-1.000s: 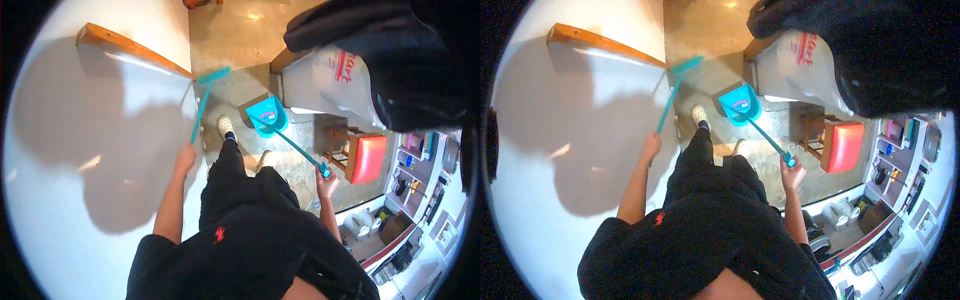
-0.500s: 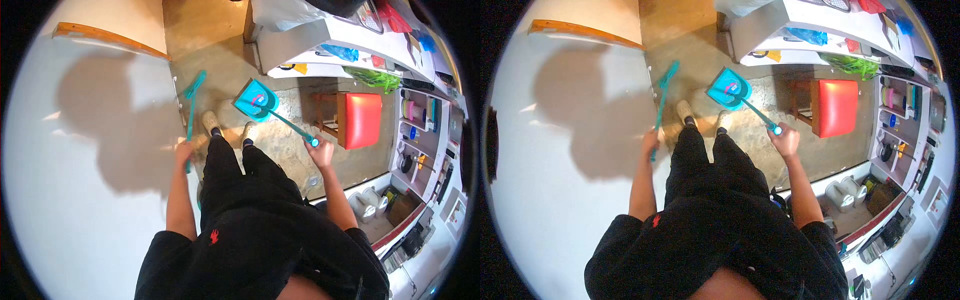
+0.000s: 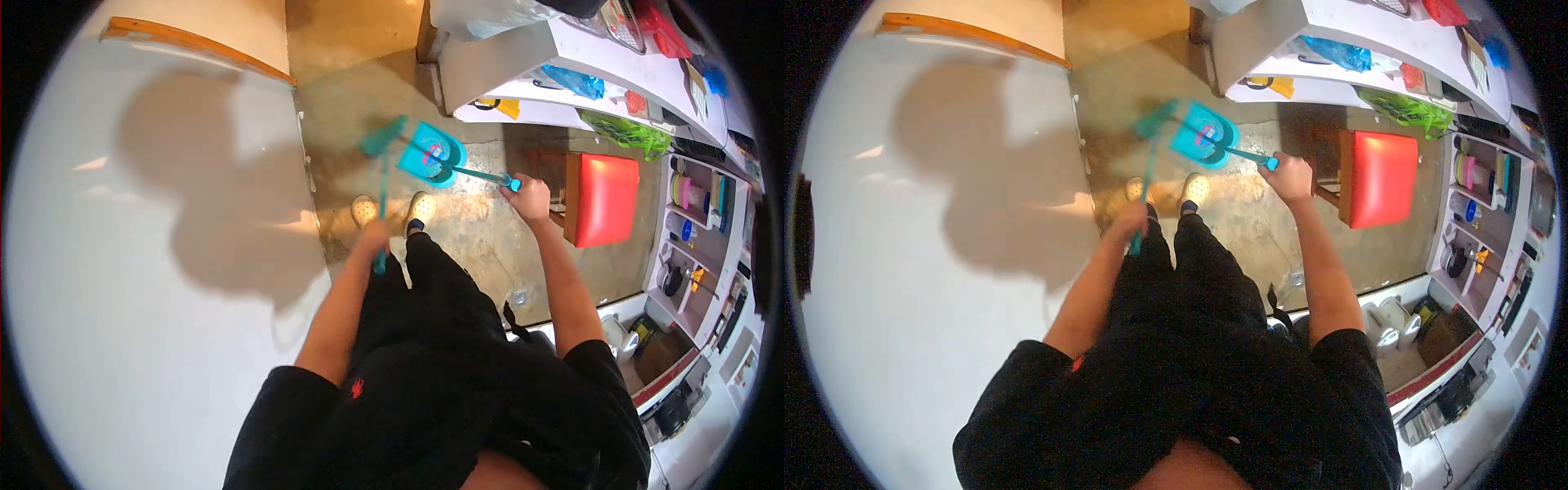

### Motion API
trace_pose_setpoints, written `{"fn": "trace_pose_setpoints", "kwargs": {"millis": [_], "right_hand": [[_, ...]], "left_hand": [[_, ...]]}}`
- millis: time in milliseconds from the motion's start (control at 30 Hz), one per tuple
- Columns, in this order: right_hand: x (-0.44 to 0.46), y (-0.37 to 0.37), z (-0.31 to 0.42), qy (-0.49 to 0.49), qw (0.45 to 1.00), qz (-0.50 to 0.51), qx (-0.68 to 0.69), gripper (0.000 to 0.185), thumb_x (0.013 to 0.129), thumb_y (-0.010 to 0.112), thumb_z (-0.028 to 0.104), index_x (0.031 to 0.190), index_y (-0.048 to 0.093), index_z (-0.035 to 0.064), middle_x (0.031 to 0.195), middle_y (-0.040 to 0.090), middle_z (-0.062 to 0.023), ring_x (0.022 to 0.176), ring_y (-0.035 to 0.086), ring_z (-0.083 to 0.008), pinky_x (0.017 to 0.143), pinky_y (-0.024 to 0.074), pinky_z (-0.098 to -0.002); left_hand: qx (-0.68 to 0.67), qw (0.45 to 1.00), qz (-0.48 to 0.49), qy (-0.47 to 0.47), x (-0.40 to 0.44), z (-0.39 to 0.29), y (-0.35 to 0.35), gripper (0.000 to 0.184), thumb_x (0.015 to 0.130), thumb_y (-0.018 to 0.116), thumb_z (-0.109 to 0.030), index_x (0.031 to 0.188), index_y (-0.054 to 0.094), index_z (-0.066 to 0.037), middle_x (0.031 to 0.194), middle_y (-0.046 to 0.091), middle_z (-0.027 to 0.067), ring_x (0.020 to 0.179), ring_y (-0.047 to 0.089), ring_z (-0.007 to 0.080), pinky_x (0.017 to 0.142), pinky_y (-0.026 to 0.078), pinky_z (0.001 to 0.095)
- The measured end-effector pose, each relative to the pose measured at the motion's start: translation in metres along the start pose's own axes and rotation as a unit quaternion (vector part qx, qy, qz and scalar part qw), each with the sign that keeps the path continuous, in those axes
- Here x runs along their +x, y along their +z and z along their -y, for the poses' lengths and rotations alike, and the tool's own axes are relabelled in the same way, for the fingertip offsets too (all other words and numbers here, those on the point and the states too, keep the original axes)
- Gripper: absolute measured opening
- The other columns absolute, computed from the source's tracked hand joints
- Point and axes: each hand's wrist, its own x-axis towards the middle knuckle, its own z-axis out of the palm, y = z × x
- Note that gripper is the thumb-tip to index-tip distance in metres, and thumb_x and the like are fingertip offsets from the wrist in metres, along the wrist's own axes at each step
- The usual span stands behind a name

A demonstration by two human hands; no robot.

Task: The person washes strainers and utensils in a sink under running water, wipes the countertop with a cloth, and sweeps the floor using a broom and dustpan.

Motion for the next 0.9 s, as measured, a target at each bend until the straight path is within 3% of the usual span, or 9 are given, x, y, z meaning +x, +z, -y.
{"fn": "trace_pose_setpoints", "kwargs": {"millis": [67, 233, 467, 533, 600, 700, 733, 800, 900], "right_hand": [[-0.002, -0.001, -0.003, 0.005, 1.000, 0.012, -0.003, 0.028, 0.063, 0.065, 0.035, 0.062, 0.058, 0.0079, 0.058, 0.057, -0.0148, 0.057, 0.057, -0.0329, 0.054, 0.0469, -0.0416], [-0.022, -0.011, -0.031, -0.013, 1.000, 0.011, 0.009, 0.028, 0.062, 0.067, 0.035, 0.062, 0.058, 0.0085, 0.058, 0.057, -0.0137, 0.056, 0.057, -0.0319, 0.052, 0.0461, -0.0411], [-0.033, -0.029, -0.037, -0.048, 0.998, 0.030, -0.028, 0.027, 0.062, 0.068, 0.035, 0.062, 0.058, 0.0106, 0.057, 0.057, -0.0120, 0.054, 0.057, -0.0305, 0.050, 0.0458, -0.0394], [-0.026, -0.025, -0.035, -0.054, 0.998, 0.026, -0.030, 0.026, 0.062, 0.068, 0.035, 0.062, 0.058, 0.0107, 0.058, 0.058, -0.0117, 0.055, 0.057, -0.0302, 0.051, 0.0461, -0.0393], [-0.016, -0.017, -0.033, -0.046, 0.998, 0.031, -0.024, 0.026, 0.062, 0.068, 0.035, 0.062, 0.058, 0.0107, 0.058, 0.058, -0.0114, 0.056, 0.058, -0.0299, 0.052, 0.0465, -0.0396], [-0.001, -0.023, -0.027, -0.045, 0.998, 0.034, -0.027, 0.026, 0.059, 0.070, 0.033, 0.062, 0.057, 0.0103, 0.059, 0.058, -0.0114, 0.057, 0.058, -0.0306, 0.053, 0.0464, -0.0400], [0.005, -0.024, -0.024, -0.043, 0.998, 0.033, -0.028, 0.026, 0.059, 0.071, 0.031, 0.062, 0.057, 0.0101, 0.060, 0.058, -0.0114, 0.058, 0.057, -0.0308, 0.053, 0.0461, -0.0400], [0.011, -0.026, -0.016, -0.043, 0.998, 0.016, -0.043, 0.028, 0.056, 0.072, 0.033, 0.062, 0.057, 0.0097, 0.060, 0.057, -0.0125, 0.059, 0.058, -0.0309, 0.054, 0.0464, -0.0402], [0.018, -0.030, -0.007, -0.077, 0.996, -0.019, -0.039, 0.029, 0.055, 0.072, 0.032, 0.060, 0.056, 0.0087, 0.057, 0.056, -0.0138, 0.057, 0.057, -0.0316, 0.052, 0.0462, -0.0405]], "left_hand": [[-0.266, 0.959, 0.091, -0.041, -0.045, 0.002, 0.006, 0.025, 0.084, 0.047, -0.022, 0.104, 0.054, -0.009, 0.052, 0.046, 0.0037, 0.042, 0.048, 0.0166, 0.039, 0.041, 0.0298], [-0.302, 0.939, -0.014, -0.166, -0.117, -0.012, -0.073, 0.041, 0.089, 0.041, -0.027, 0.129, 0.035, -0.017, 0.053, 0.044, 0.0037, 0.041, 0.045, 0.0116, 0.036, 0.038, 0.0261], [-0.354, 0.924, -0.121, -0.083, -0.013, 0.065, -0.105, 0.014, 0.082, 0.051, -0.021, 0.085, 0.050, -0.007, 0.049, 0.043, 0.0067, 0.040, 0.047, 0.0182, 0.036, 0.039, 0.0333], [-0.285, 0.952, -0.108, -0.009, 0.000, 0.047, -0.061, 0.013, 0.073, 0.057, -0.018, 0.072, 0.053, -0.006, 0.050, 0.050, 0.0090, 0.041, 0.051, 0.0241, 0.038, 0.041, 0.0368], [-0.021, 0.997, -0.052, 0.046, -0.002, 0.018, -0.009, 0.015, 0.075, 0.055, -0.019, 0.069, 0.052, -0.006, 0.050, 0.050, 0.0073, 0.040, 0.051, 0.0229, 0.037, 0.040, 0.0340], [0.093, 0.964, 0.095, 0.230, -0.027, -0.016, 0.023, 0.021, 0.079, 0.052, -0.022, 0.064, 0.051, -0.007, 0.050, 0.050, 0.0049, 0.039, 0.050, 0.0212, 0.036, 0.038, 0.0298], [-0.005, 0.971, 0.141, 0.194, -0.035, -0.028, 0.017, 0.024, 0.080, 0.051, -0.023, 0.062, 0.051, -0.007, 0.050, 0.050, 0.0041, 0.039, 0.050, 0.0206, 0.036, 0.037, 0.0284], [-0.319, 0.927, 0.167, -0.102, -0.061, -0.071, -0.005, 0.026, 0.083, 0.049, -0.025, 0.062, 0.050, -0.009, 0.048, 0.048, 0.0035, 0.036, 0.046, 0.0169, 0.034, 0.035, 0.0273], [-0.323, 0.933, 0.144, -0.069, -0.084, -0.063, -0.053, 0.027, 0.086, 0.045, -0.026, 0.064, 0.046, -0.011, 0.047, 0.043, 0.0007, 0.034, 0.039, 0.0106, 0.033, 0.032, 0.0247]]}}
